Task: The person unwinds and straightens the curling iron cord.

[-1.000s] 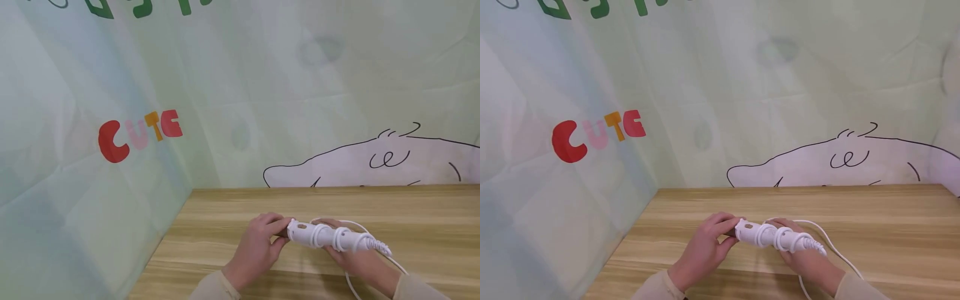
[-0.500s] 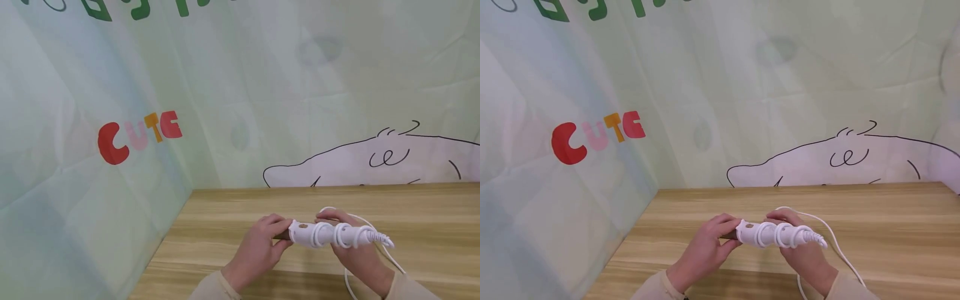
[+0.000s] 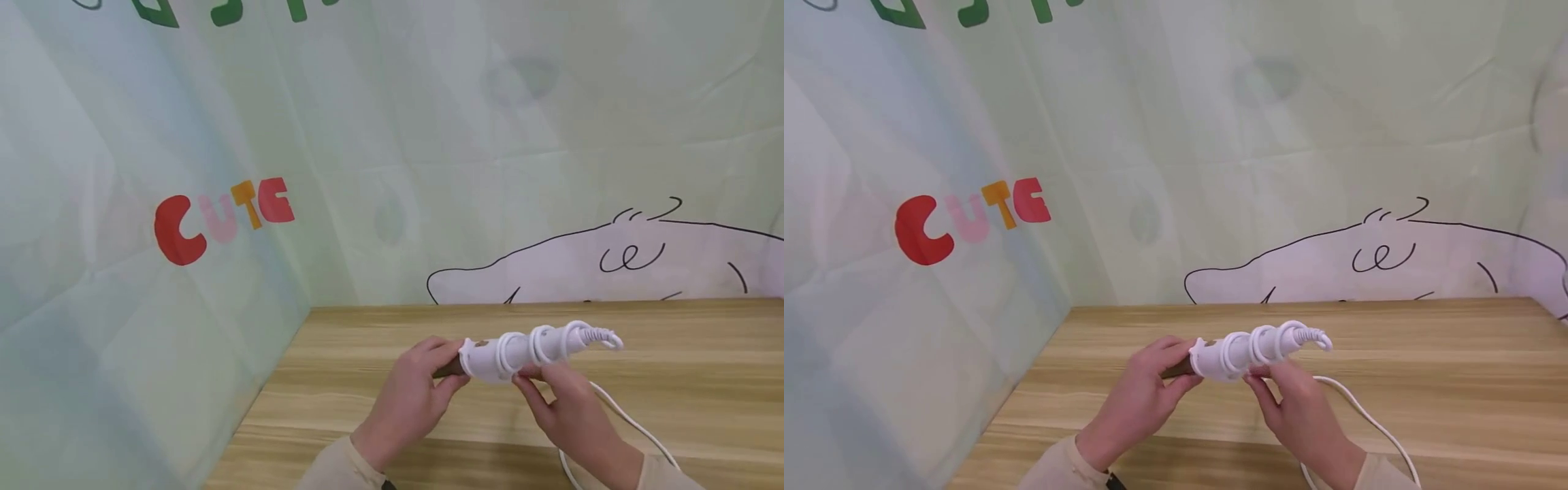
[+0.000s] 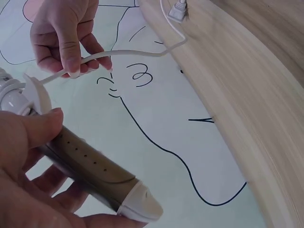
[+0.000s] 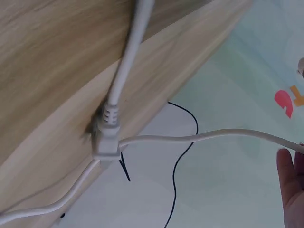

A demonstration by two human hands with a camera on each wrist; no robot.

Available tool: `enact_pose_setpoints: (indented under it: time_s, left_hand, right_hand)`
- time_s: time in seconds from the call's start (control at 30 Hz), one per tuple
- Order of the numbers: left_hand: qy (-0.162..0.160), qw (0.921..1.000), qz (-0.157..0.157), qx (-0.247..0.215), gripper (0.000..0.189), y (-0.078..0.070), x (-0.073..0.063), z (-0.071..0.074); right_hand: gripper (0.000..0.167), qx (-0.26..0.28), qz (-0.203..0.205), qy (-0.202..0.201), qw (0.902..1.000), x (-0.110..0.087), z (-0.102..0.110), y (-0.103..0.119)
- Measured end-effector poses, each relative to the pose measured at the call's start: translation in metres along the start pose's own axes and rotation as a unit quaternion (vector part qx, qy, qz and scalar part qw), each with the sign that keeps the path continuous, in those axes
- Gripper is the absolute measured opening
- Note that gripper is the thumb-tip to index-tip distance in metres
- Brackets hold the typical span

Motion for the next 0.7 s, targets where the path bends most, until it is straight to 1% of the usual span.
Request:
enact_pose_setpoints:
  time_s: [0.03,0.13,0.2,0.27,0.33,0.37,0.43,0.5,0.53,0.57,0.67,0.7]
  left_hand:
    - [0.002,1.0,0.0,0.006,0.038,0.0,0.0,0.001]
    - [-0.004,0.9989,-0.006,0.046,0.039,0.001,-0.001,0.007]
    - [-0.015,0.997,-0.007,0.076,0.04,0.001,-0.001,0.013]
    - [-0.033,0.994,-0.003,0.104,0.041,0.003,0.0,0.017]
    - [-0.049,0.9897,0.004,0.135,0.04,0.006,0.001,0.019]
    - [-0.056,0.9864,0.007,0.155,0.039,0.008,0.001,0.02]
    - [-0.067,0.9771,0.018,0.201,0.038,0.013,0.001,0.019]
    - [-0.073,0.9631,0.028,0.258,0.036,0.018,0.0,0.018]
    - [-0.073,0.9555,0.032,0.284,0.035,0.021,-0.001,0.017]
    - [-0.07,0.9488,0.038,0.306,0.035,0.025,-0.001,0.016]
    - [-0.045,0.9263,0.046,0.371,0.031,0.035,-0.003,0.009]
    - [-0.033,0.921,0.047,0.385,0.03,0.038,-0.004,0.006]
  right_hand:
    - [0.046,-0.001,-0.003,-0.004,1.0,0.0,0.0,0.0]
    - [0.048,-0.021,-0.003,-0.02,0.9996,0.003,0.007,-0.001]
    - [0.046,-0.013,-0.008,-0.013,0.9998,0.005,0.008,0.0]
    - [0.042,0.013,-0.013,0.012,0.9998,0.004,0.004,0.005]
    - [0.036,0.066,-0.018,0.044,0.9967,-0.001,-0.007,0.012]
    - [0.032,0.095,-0.021,0.061,0.9934,-0.004,-0.013,0.017]
    - [0.027,0.133,-0.025,0.085,0.9871,-0.012,-0.024,0.025]
    - [0.024,0.168,-0.031,0.103,0.98,-0.016,-0.03,0.031]
    - [0.023,0.172,-0.038,0.113,0.9779,-0.018,-0.031,0.033]
    - [0.023,0.178,-0.046,0.125,0.975,-0.018,-0.032,0.035]
    - [0.026,0.178,-0.066,0.161,0.9684,-0.013,-0.028,0.042]
    - [0.026,0.171,-0.07,0.171,0.9677,-0.009,-0.025,0.044]
Point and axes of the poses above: each hand's wrist, its own x-axis towards the middle knuckle, its own z-axis out of the back of the hand, y = z × x, the point moved 9 cm from there along x, towards the middle knuckle, and after that the axes turned 15 degrees about x, right-handed, at the moved point
